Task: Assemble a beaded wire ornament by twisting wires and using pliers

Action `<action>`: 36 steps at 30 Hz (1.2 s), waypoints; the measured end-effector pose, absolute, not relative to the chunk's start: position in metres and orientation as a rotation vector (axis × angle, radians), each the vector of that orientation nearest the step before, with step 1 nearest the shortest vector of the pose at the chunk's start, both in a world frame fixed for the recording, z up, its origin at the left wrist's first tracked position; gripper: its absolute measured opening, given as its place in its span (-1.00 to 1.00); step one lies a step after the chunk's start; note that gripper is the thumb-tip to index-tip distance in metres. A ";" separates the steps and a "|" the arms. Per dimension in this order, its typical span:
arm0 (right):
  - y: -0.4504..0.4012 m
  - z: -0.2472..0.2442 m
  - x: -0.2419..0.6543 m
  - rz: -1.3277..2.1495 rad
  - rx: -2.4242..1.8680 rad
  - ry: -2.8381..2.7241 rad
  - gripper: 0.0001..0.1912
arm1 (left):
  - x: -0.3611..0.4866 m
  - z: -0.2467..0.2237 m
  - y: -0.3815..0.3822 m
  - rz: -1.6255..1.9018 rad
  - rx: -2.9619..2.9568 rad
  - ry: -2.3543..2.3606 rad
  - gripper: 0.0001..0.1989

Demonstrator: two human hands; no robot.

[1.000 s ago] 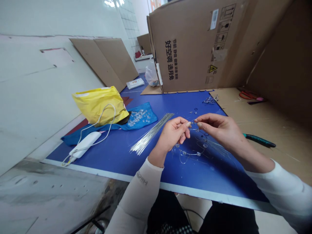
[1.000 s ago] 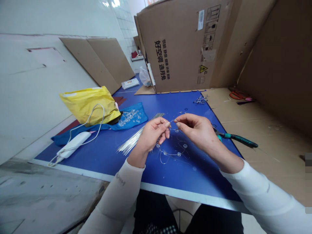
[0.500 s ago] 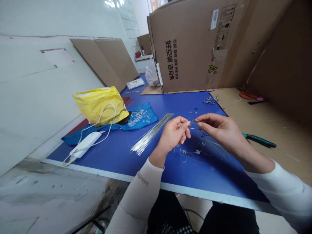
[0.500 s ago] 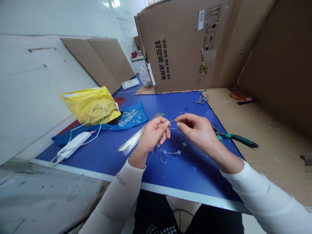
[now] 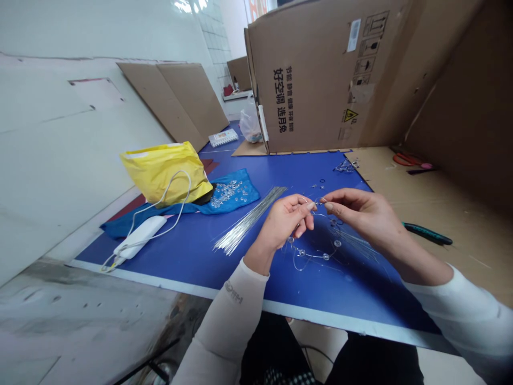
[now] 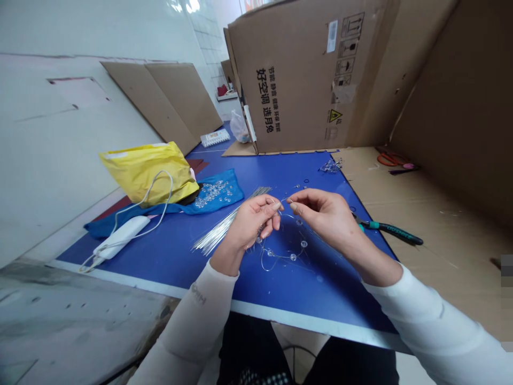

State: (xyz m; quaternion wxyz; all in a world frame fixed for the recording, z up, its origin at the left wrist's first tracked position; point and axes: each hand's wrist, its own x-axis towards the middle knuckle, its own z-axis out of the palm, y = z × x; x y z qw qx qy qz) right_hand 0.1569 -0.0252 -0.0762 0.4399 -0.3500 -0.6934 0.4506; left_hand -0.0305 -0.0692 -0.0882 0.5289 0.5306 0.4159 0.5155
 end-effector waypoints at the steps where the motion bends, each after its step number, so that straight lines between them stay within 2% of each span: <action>1: -0.025 -0.076 0.157 1.121 -0.871 -1.725 -0.71 | -0.031 -0.089 -0.069 1.229 1.264 0.979 -0.75; 17: -0.023 -0.078 0.158 1.103 -0.914 -1.767 -0.61 | -0.030 -0.088 -0.069 1.221 1.314 0.968 -0.75; 26: -0.024 -0.076 0.161 1.104 -0.891 -1.802 -0.68 | -0.028 -0.090 -0.069 1.229 1.313 0.971 -0.76; 36: -0.027 -0.065 0.173 0.969 -0.965 -1.901 -0.63 | -0.029 -0.088 -0.068 1.259 1.296 1.027 -0.78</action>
